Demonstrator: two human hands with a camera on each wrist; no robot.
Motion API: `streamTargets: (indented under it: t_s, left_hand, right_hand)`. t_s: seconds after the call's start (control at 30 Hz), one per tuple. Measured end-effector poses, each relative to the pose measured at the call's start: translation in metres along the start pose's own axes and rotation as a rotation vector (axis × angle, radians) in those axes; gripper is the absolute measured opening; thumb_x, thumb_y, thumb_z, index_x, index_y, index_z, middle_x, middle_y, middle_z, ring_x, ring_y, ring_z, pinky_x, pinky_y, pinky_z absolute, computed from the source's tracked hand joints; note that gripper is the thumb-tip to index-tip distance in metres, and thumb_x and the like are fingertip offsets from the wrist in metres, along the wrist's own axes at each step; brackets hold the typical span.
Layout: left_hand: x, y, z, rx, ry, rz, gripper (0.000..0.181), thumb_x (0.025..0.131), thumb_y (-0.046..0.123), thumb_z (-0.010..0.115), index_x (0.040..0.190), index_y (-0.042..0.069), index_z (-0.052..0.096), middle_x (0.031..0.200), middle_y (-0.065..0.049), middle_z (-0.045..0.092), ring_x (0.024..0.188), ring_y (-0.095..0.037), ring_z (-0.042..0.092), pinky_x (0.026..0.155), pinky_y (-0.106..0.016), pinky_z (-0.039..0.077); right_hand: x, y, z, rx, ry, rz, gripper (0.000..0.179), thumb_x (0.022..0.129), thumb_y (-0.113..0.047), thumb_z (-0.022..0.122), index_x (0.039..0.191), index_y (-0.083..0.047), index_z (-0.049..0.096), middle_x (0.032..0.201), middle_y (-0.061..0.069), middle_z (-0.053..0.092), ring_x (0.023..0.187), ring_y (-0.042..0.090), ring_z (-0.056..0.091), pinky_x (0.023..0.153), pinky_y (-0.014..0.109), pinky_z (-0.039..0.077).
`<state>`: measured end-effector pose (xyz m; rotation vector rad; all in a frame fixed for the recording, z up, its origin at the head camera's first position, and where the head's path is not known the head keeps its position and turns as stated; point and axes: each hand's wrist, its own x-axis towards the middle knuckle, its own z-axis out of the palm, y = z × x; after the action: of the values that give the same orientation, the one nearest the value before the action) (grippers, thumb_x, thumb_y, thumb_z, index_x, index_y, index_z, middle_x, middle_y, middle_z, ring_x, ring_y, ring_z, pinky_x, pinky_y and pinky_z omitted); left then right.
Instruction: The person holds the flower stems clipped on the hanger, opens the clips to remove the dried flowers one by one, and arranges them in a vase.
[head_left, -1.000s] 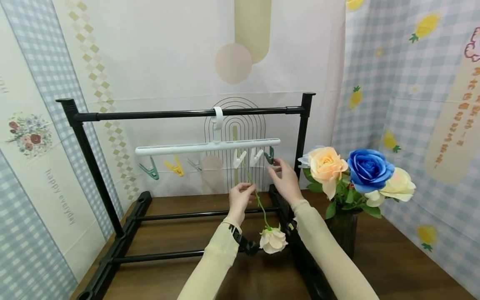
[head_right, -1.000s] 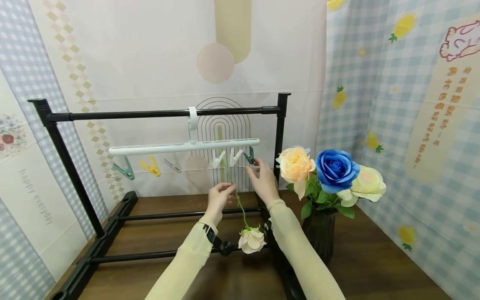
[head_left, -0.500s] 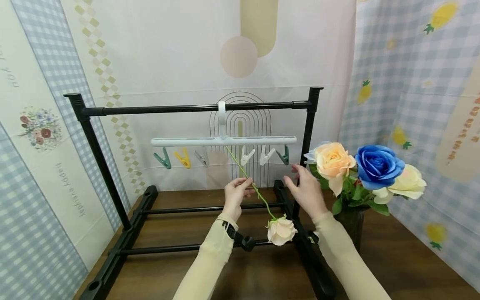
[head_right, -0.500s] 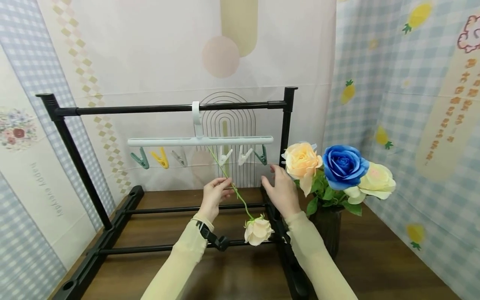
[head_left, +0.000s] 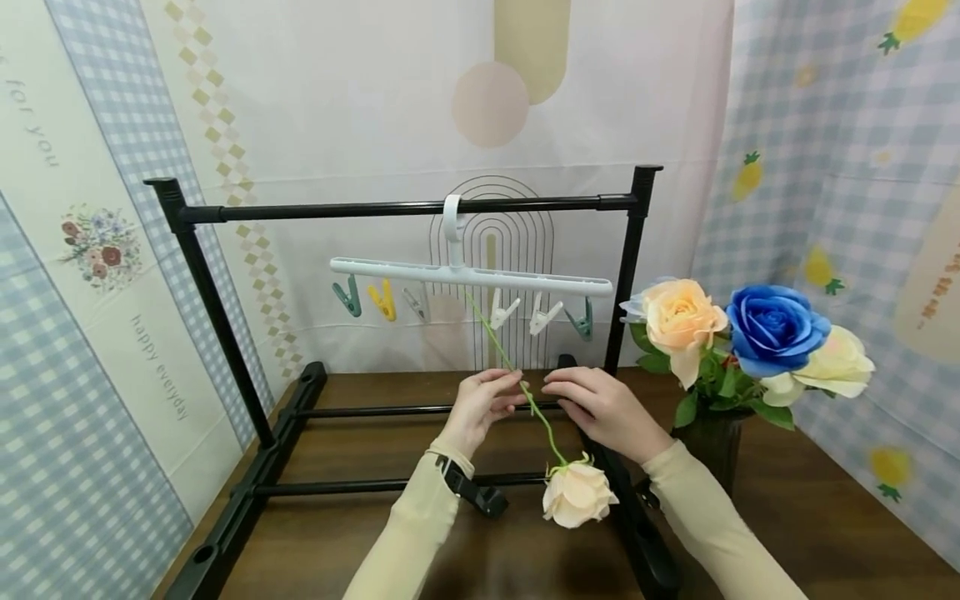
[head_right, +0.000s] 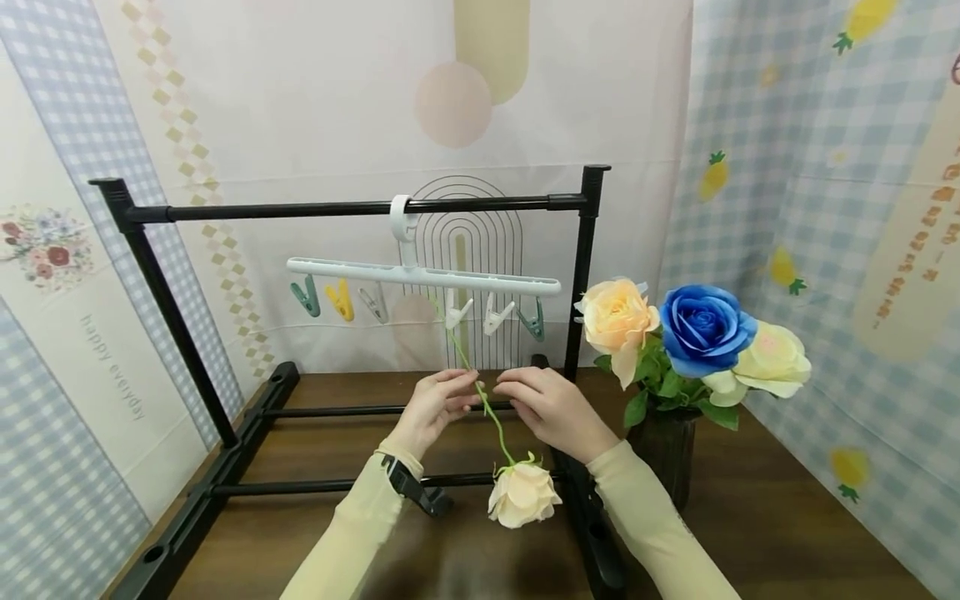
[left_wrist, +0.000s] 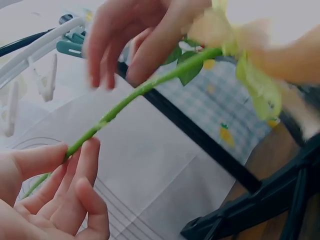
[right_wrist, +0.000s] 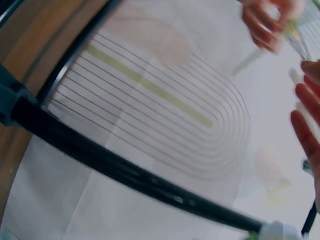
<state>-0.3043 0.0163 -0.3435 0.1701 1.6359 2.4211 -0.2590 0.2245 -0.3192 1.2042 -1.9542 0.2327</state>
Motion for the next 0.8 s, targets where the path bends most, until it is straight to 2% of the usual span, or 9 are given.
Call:
streamTargets:
  t_s: [0.1,0.17,0.27,0.47,0.63,0.73,0.8]
  left_hand:
    - [-0.005,-0.003,0.001,-0.004,-0.047,-0.028,0.006,0.091,0.012,0.067,0.094,0.009,0.064,0.078,0.004,0.069,0.062,-0.006,0.067,0.056,-0.018,0.048]
    - [-0.008,-0.006,0.001,0.002,-0.079,-0.044,0.005,0.092,0.012,0.065,0.095,0.008,0.065,0.08,0.004,0.068,0.061,-0.005,0.066,0.056,-0.018,0.048]
    - [-0.013,-0.008,0.001,0.013,-0.118,-0.054,0.007,0.093,0.01,0.062,0.098,0.006,0.065,0.081,0.002,0.068,0.062,-0.003,0.064,0.057,-0.017,0.047]
    - [-0.017,-0.005,0.001,0.039,-0.185,-0.066,0.018,0.095,0.011,0.059,0.109,0.001,0.064,0.081,0.004,0.068,0.066,-0.003,0.064,0.062,-0.019,0.05]
    - [-0.019,-0.008,0.002,0.101,-0.317,-0.086,0.015,0.098,0.018,0.055,0.103,0.006,0.065,0.077,0.006,0.069,0.071,-0.006,0.066,0.067,-0.021,0.05]
    - [-0.022,-0.012,0.001,0.123,-0.392,-0.104,0.02,0.1,0.026,0.052,0.097,0.01,0.065,0.076,0.006,0.069,0.072,-0.007,0.066,0.068,-0.022,0.05]
    - [-0.023,-0.015,0.001,0.122,-0.419,-0.119,0.026,0.101,0.031,0.05,0.093,0.012,0.065,0.075,0.006,0.069,0.071,-0.007,0.066,0.068,-0.023,0.05]
  right_hand:
    - [0.004,-0.003,0.013,0.028,-0.002,-0.079,0.017,0.094,-0.009,0.062,0.109,-0.007,0.069,0.112,0.007,0.068,0.1,0.02,0.065,0.082,0.033,0.052]
    - [0.005,-0.006,0.019,0.05,0.012,-0.12,0.02,0.099,-0.015,0.054,0.107,-0.006,0.07,0.11,0.006,0.069,0.099,0.019,0.065,0.082,0.032,0.052]
    - [0.006,-0.012,0.023,0.073,0.052,-0.146,0.027,0.102,-0.019,0.047,0.102,-0.007,0.071,0.106,0.005,0.069,0.098,0.018,0.066,0.083,0.03,0.051]
    - [0.009,-0.017,0.023,0.105,0.198,-0.17,0.029,0.102,-0.021,0.05,0.096,-0.006,0.073,0.1,0.007,0.072,0.093,0.02,0.067,0.089,0.03,0.048]
    - [0.008,-0.024,0.016,0.21,0.324,-0.153,0.023,0.099,-0.016,0.055,0.097,-0.003,0.073,0.097,0.01,0.073,0.09,0.022,0.067,0.094,0.028,0.046]
    - [0.006,-0.029,0.01,0.313,0.348,-0.094,0.024,0.099,-0.016,0.055,0.1,0.001,0.072,0.097,0.013,0.073,0.093,0.021,0.065,0.095,0.023,0.045]
    - [0.007,-0.034,0.004,0.376,0.355,-0.062,0.028,0.099,-0.018,0.054,0.102,0.003,0.071,0.098,0.013,0.072,0.096,0.019,0.064,0.096,0.02,0.044]
